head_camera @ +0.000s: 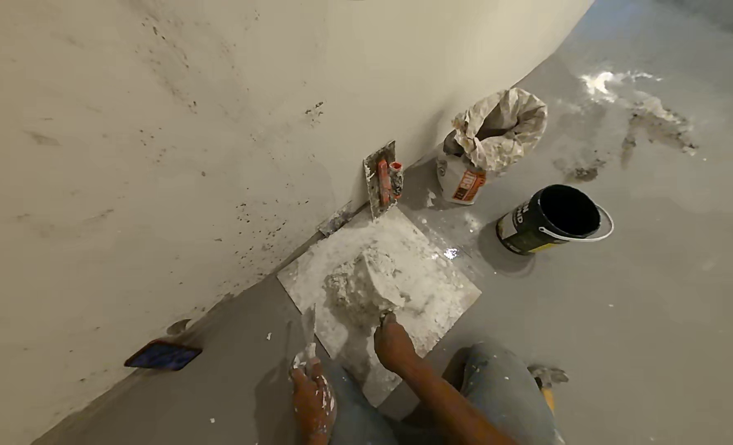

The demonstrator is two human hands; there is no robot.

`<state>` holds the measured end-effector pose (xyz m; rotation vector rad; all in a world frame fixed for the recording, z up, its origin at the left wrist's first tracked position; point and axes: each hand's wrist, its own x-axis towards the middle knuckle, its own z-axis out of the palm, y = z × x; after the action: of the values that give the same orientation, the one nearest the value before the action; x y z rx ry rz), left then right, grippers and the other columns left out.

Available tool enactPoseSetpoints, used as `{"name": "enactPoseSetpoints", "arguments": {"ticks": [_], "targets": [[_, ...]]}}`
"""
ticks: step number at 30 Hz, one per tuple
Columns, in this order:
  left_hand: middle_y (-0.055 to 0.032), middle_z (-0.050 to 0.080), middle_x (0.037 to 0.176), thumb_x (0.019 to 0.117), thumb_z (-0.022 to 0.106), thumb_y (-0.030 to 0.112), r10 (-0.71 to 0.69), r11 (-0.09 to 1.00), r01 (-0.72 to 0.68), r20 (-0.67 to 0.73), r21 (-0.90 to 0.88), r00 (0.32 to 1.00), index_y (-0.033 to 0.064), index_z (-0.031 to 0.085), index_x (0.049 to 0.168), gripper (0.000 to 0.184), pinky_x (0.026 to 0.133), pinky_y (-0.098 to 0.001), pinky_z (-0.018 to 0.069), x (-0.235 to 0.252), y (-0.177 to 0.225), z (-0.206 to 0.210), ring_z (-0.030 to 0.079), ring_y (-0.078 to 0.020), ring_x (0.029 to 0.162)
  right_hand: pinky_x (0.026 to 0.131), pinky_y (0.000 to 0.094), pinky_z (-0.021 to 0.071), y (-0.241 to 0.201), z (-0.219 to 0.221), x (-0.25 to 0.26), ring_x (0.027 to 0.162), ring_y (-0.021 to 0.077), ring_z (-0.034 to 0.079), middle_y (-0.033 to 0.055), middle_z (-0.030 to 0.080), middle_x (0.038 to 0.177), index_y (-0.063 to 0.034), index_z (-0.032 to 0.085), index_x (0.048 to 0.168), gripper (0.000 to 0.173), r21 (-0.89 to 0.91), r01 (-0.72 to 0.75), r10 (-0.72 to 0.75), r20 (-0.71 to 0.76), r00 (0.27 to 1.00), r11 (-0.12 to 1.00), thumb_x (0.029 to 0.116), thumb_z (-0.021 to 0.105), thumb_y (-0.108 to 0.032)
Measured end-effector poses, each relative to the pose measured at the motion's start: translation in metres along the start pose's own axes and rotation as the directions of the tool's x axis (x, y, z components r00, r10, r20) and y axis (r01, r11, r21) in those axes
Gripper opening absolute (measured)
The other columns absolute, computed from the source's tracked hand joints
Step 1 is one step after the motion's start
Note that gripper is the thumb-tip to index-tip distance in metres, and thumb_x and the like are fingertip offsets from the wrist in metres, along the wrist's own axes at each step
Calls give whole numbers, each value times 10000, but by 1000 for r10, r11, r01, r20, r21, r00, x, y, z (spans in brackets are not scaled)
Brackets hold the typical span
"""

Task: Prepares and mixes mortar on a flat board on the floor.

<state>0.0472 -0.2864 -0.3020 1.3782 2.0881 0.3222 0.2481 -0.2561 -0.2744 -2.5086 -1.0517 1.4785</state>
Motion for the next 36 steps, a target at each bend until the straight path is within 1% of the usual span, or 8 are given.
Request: {"name": "enactPoseSetpoints", "arguments": {"ticks": [7,10,13,16,19,24,30,36], "targets": [[-243,678,1203,1077,474,359,-21,1000,22,30,-22,999,49,390,1523,549,876,-586,569,1,-6,-4,708,-396,1012,914,567,576,38,22,-11,1104,399,696,237,644,1261,-36,300,1525,607,-337,3,31,96,995,941,978,544,-132],[-249,682,1191,1075,479,353,-37,998,38,25,-42,999,37,388,1523,556,877,-595,563,4,-2,-4,704,-408,1019,925,599,561,31,-9,-12,1134,410,681,251,629,1289,-4,318,1499,622,-428,21,56,165,985,903,960,571,-184],[-246,691,1167,1075,473,365,-60,997,60,12,-45,998,33,425,1500,541,870,-603,562,2,-7,-2,705,-411,1011,939,590,544,31,-55,-51,1123,389,675,226,665,1207,-15,500,1383,474,-335,63,4,196,981,940,1018,512,-316],[-228,701,1154,1075,451,398,-57,997,58,31,-49,998,46,440,1495,548,869,-603,562,8,-10,0,711,-394,1001,727,494,569,74,-69,-61,799,277,670,134,648,928,-54,580,1220,395,23,165,-166,157,974,986,1013,536,-387],[-222,698,1169,1075,440,412,-44,998,47,72,-44,996,39,430,1503,568,897,-584,562,8,-10,-2,708,-379,1025,624,455,571,100,-90,-9,694,240,646,114,641,892,-45,582,1221,369,238,160,-184,78,980,958,1027,509,-350],[-238,691,1182,1073,446,406,-100,994,105,117,-31,988,27,409,1514,583,921,-585,552,5,-4,-9,702,-388,1046,749,574,556,94,-174,118,826,323,684,170,689,932,-44,696,1060,449,-184,114,-136,-111,985,976,1022,458,-422],[-250,702,1142,1064,467,362,-84,996,88,107,-32,991,-20,435,1483,568,896,-592,554,14,1,-1,711,-405,1008,783,606,541,56,-205,202,914,373,688,224,686,1024,-13,685,1046,506,-453,87,-58,77,995,887,997,546,-497],[-241,698,1160,1068,458,378,-100,995,101,114,-7,988,2,414,1500,574,897,-589,557,16,1,3,708,-400,1019,887,615,520,-17,-158,198,991,373,678,208,691,998,-2,689,1030,526,-536,475,-293,392,872,698,1040,475,-483]]}}
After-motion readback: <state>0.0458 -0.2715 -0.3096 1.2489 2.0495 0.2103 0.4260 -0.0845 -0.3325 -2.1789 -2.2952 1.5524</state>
